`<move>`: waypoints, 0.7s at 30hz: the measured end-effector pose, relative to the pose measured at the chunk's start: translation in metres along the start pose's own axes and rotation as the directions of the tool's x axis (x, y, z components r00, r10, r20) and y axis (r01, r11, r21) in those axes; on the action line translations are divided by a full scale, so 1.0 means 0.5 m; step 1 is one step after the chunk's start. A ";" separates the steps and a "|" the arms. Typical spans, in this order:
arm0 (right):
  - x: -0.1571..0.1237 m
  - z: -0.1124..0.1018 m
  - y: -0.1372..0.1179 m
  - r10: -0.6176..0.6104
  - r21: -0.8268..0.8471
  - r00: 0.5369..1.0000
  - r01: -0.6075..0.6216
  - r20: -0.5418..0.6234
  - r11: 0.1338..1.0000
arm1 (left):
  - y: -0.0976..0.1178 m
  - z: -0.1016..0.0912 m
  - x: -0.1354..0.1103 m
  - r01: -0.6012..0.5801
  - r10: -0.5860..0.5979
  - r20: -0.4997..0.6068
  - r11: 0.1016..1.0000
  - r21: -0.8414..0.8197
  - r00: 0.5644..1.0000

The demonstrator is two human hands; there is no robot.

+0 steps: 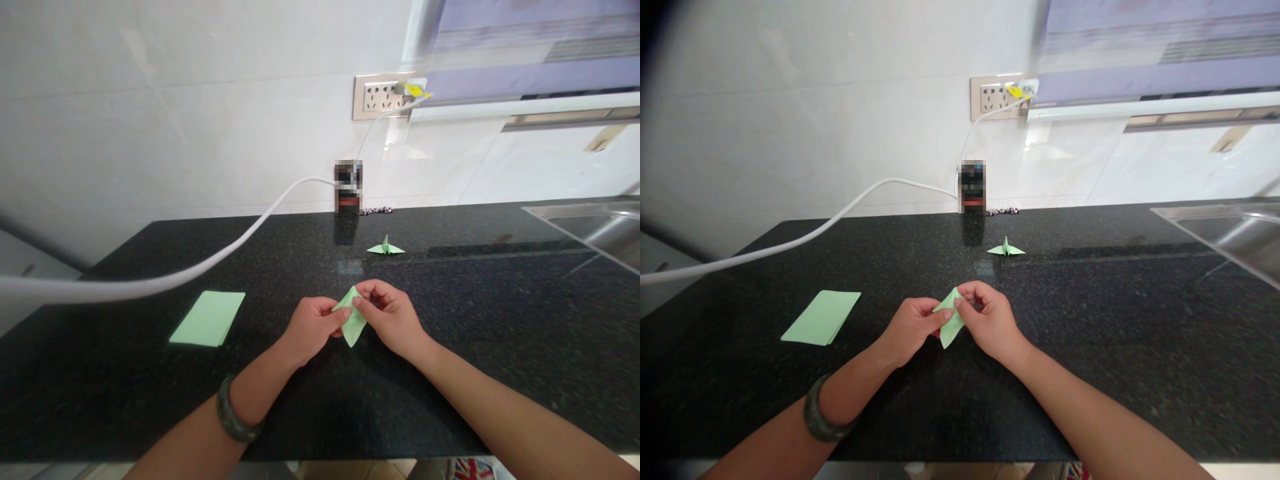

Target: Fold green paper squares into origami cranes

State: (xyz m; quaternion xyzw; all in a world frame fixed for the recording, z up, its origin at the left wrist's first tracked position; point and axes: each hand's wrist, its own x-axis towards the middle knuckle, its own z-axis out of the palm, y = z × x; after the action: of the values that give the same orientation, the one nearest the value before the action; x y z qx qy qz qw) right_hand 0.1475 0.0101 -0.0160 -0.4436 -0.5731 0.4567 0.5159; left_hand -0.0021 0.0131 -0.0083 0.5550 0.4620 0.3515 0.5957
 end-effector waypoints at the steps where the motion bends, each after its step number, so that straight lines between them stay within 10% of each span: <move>1: 0.000 0.000 -0.002 0.005 0.006 1.000 -0.005 0.006 1.000 | 0.000 0.000 0.000 0.001 -0.001 0.006 1.000 -0.010 1.000; 21: 0.001 -0.008 -0.007 -0.029 -0.019 1.000 0.029 0.000 0.999 | -0.007 -0.006 0.005 -0.080 0.079 -0.017 0.993 -0.082 0.997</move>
State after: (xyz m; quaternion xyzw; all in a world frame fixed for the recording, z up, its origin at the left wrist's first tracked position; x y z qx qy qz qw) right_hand 0.1514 0.0103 -0.0123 -0.4400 -0.5837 0.4438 0.5184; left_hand -0.0044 0.0160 -0.0123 0.5453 0.4289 0.3977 0.6005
